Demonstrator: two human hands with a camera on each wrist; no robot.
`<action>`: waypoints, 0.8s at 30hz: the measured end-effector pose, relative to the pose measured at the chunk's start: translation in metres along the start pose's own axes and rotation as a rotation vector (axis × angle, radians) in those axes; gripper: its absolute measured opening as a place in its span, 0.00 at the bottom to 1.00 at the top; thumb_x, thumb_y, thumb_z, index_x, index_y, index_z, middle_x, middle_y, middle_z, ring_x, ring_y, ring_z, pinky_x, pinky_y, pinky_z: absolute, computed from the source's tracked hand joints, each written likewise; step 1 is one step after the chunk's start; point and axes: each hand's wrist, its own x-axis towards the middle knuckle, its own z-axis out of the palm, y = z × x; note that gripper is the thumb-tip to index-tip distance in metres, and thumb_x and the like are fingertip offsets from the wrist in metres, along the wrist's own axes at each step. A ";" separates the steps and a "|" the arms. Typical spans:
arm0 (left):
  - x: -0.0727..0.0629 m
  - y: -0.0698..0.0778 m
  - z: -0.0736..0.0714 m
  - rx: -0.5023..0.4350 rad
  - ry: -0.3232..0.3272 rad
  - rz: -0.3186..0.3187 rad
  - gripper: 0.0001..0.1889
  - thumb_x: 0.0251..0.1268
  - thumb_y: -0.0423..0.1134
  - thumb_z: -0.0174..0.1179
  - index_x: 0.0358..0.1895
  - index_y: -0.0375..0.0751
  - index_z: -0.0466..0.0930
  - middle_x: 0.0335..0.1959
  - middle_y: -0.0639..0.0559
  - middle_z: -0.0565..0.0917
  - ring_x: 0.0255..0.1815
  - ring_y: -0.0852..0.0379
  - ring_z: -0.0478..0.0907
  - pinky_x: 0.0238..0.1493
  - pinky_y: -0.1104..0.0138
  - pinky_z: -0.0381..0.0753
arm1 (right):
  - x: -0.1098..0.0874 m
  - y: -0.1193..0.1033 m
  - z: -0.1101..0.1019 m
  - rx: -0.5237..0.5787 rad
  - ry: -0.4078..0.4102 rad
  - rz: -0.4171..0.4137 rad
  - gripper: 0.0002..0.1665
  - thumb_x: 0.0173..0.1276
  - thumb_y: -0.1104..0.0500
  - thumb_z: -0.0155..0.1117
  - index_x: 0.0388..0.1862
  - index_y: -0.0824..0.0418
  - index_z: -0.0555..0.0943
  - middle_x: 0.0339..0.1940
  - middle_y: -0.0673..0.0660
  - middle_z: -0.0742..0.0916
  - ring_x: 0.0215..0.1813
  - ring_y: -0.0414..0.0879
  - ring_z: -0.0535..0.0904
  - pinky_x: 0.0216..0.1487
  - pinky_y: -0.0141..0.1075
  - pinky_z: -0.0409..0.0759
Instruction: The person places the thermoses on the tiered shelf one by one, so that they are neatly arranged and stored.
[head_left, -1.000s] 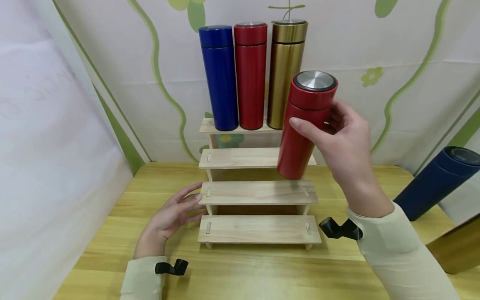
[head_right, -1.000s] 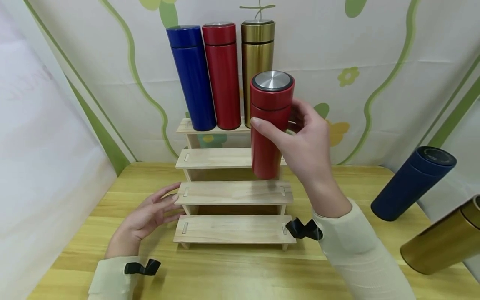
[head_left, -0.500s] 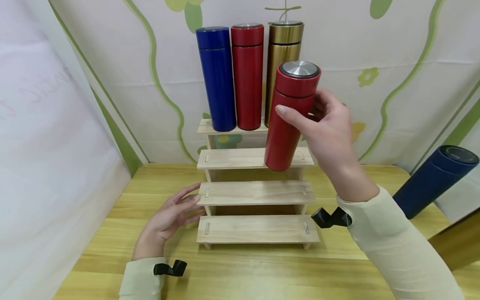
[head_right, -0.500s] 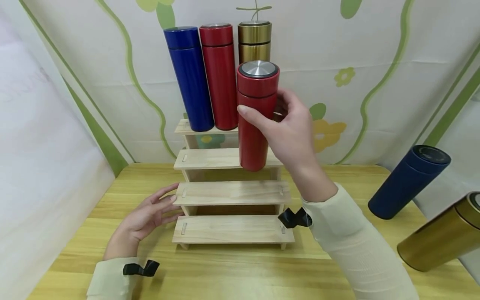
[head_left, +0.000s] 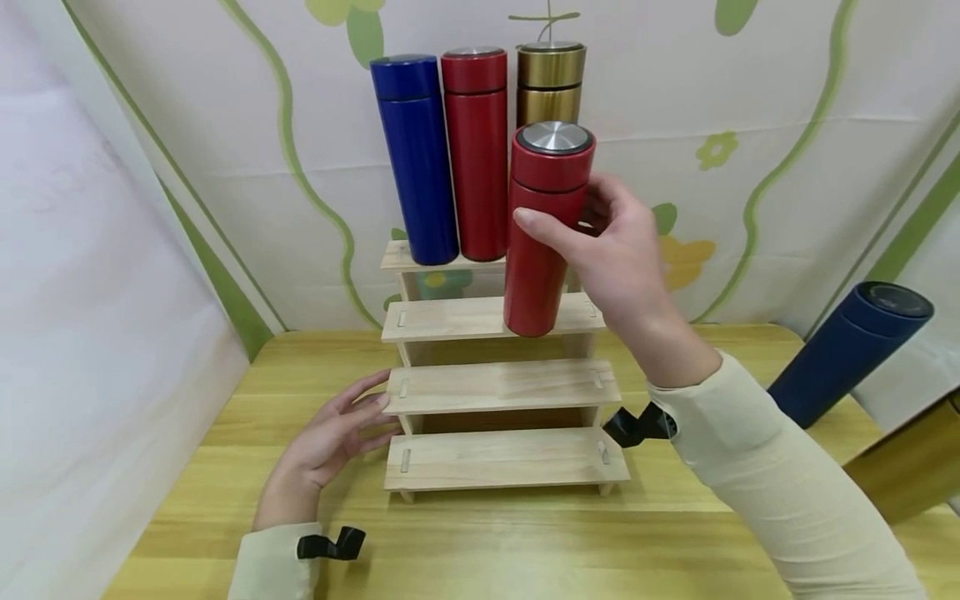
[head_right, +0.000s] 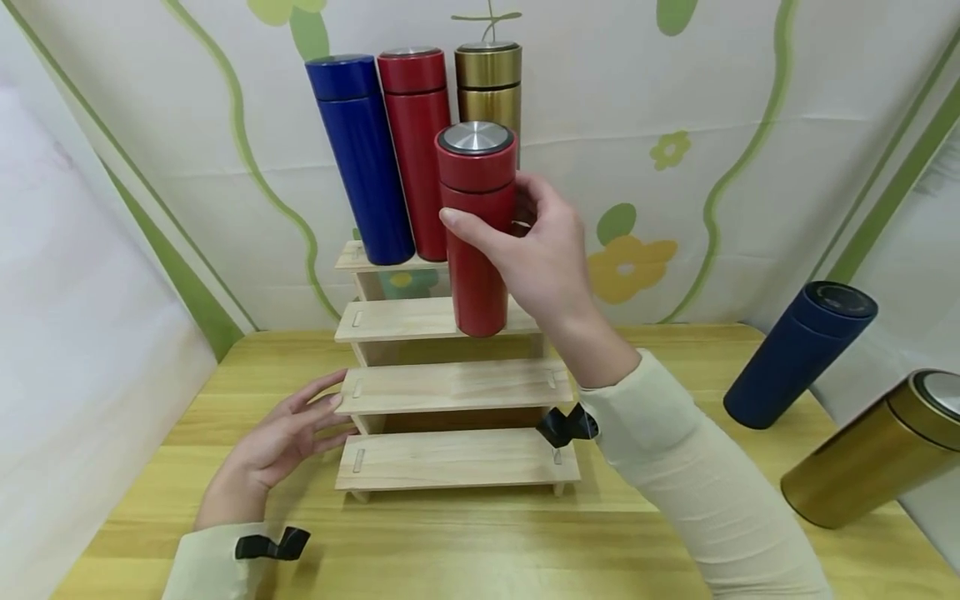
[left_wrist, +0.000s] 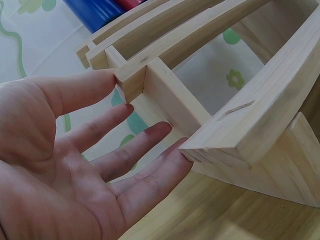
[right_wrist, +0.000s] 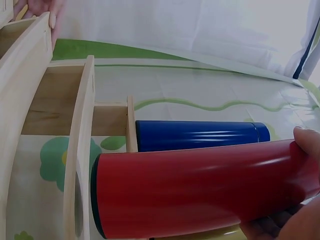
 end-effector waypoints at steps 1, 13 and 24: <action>0.000 0.000 0.000 0.002 0.001 -0.001 0.36 0.86 0.41 0.56 0.88 0.43 0.52 0.68 0.58 0.81 0.66 0.54 0.84 0.76 0.45 0.77 | 0.000 0.000 0.000 0.006 0.000 -0.002 0.36 0.68 0.49 0.81 0.71 0.52 0.78 0.64 0.53 0.86 0.64 0.50 0.82 0.63 0.41 0.85; -0.001 0.000 0.000 -0.002 0.004 0.003 0.36 0.86 0.41 0.56 0.88 0.44 0.52 0.71 0.55 0.80 0.67 0.53 0.84 0.76 0.46 0.77 | 0.003 -0.002 0.007 0.009 -0.014 0.007 0.36 0.67 0.47 0.81 0.71 0.51 0.78 0.64 0.52 0.86 0.65 0.49 0.82 0.66 0.44 0.85; -0.001 0.000 0.000 -0.002 0.005 0.006 0.36 0.85 0.41 0.57 0.88 0.43 0.53 0.71 0.53 0.80 0.66 0.53 0.84 0.74 0.47 0.79 | 0.011 -0.004 0.018 0.014 -0.038 0.026 0.39 0.67 0.47 0.81 0.73 0.52 0.77 0.66 0.53 0.85 0.66 0.48 0.81 0.69 0.46 0.83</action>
